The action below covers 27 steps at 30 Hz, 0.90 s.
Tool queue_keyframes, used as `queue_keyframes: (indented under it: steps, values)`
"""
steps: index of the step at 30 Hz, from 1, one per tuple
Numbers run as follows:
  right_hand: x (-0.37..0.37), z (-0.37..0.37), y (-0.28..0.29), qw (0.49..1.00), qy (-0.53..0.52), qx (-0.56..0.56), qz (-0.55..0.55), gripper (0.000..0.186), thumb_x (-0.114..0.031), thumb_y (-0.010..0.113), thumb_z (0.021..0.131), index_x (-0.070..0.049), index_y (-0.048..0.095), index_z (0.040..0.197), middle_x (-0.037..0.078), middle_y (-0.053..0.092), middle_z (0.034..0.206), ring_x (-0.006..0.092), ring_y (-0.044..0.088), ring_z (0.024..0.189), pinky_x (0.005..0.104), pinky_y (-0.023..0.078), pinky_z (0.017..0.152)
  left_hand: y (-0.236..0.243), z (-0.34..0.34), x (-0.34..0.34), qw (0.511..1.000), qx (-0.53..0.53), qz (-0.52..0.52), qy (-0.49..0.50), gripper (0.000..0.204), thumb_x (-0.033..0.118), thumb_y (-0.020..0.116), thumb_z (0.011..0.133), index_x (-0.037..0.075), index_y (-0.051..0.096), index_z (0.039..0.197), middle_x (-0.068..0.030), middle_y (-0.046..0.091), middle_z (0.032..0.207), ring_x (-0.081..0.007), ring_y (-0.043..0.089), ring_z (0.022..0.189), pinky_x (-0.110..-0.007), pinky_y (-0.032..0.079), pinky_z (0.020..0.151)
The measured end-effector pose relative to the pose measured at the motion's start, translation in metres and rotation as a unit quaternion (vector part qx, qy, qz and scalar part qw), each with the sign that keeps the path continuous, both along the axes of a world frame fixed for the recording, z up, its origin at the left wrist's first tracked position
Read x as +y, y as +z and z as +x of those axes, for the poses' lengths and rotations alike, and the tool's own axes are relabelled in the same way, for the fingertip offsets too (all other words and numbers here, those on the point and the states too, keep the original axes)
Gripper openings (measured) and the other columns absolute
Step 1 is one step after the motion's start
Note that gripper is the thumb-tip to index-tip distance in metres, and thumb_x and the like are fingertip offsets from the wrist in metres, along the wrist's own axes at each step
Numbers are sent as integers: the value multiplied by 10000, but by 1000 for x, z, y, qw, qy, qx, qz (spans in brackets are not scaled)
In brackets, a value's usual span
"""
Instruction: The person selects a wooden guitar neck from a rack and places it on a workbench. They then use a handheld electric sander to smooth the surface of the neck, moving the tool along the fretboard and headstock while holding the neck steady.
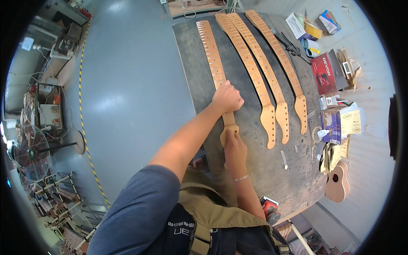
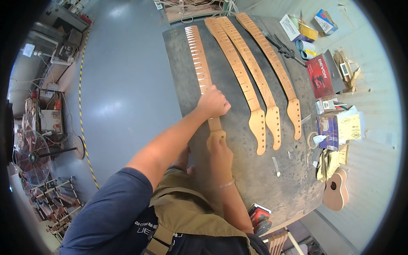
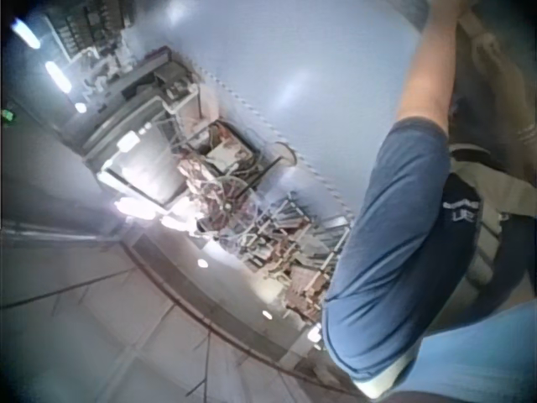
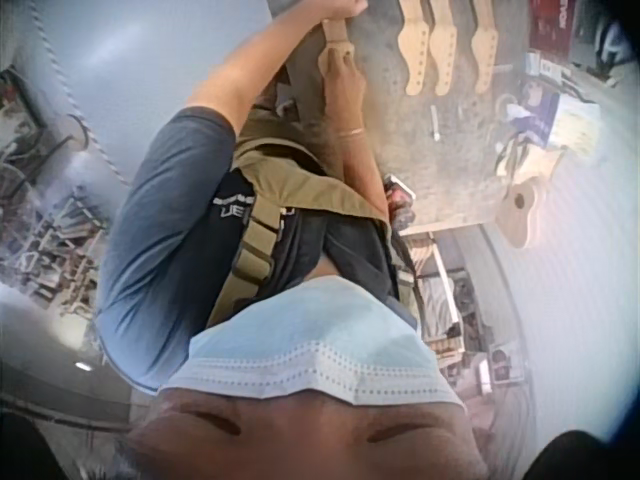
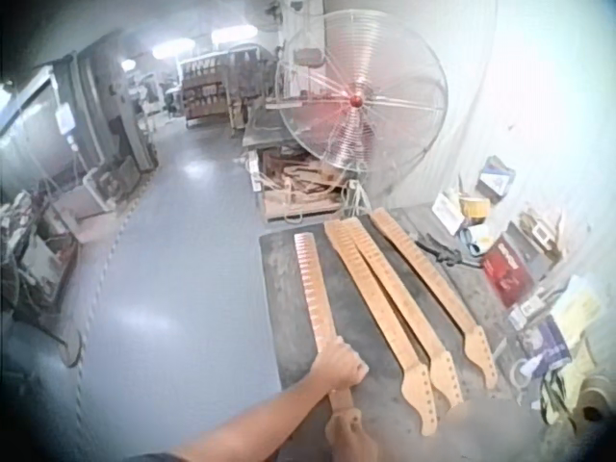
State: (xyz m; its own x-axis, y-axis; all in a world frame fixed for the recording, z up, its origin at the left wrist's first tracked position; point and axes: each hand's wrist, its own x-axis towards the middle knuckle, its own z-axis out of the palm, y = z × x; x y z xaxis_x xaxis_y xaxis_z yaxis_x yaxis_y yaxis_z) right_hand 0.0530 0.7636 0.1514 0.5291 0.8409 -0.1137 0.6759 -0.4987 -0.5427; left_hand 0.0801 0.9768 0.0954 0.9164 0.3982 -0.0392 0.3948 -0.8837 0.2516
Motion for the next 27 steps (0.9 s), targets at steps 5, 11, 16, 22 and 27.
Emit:
queue_keyframes:
  steps: [5,11,16,22,27]
  values:
    - [-2,0,8,1000,-2,-2,-22,225,20,571,949,-62,589,1157,211,677,1025,476,678,879,547,528,682,6,4,0,1000,3,-10,-4,445,324,524,932,48,759,674,-123,716,731,-296,601,754,-394,450,883]
    - [-5,-3,2,1000,7,-9,-29,217,12,542,985,-51,571,1190,201,673,1022,455,669,883,533,530,704,-8,-2,-1,998,-57,-32,0,430,316,535,917,48,756,664,-128,700,705,-308,580,701,-397,447,866]
    - [-4,-2,-6,1000,8,-14,18,323,19,555,968,-64,579,1280,192,668,1012,437,673,871,514,532,693,-15,-1,0,997,-76,6,-13,405,317,573,917,65,760,660,-127,710,675,-289,633,662,-383,440,889]
    - [3,-4,10,1000,6,-15,-7,373,6,570,970,-72,599,1334,192,669,998,426,682,863,508,541,698,-11,-2,-3,998,-58,3,-8,403,304,559,901,75,715,610,-109,685,672,-301,583,685,-389,451,849]
    - [5,-7,19,1000,-1,-18,-15,337,4,581,970,-67,602,1299,196,668,990,433,679,861,513,536,694,-12,-1,0,998,-67,8,0,405,302,561,901,70,719,610,-110,678,659,-294,577,681,-385,449,849]
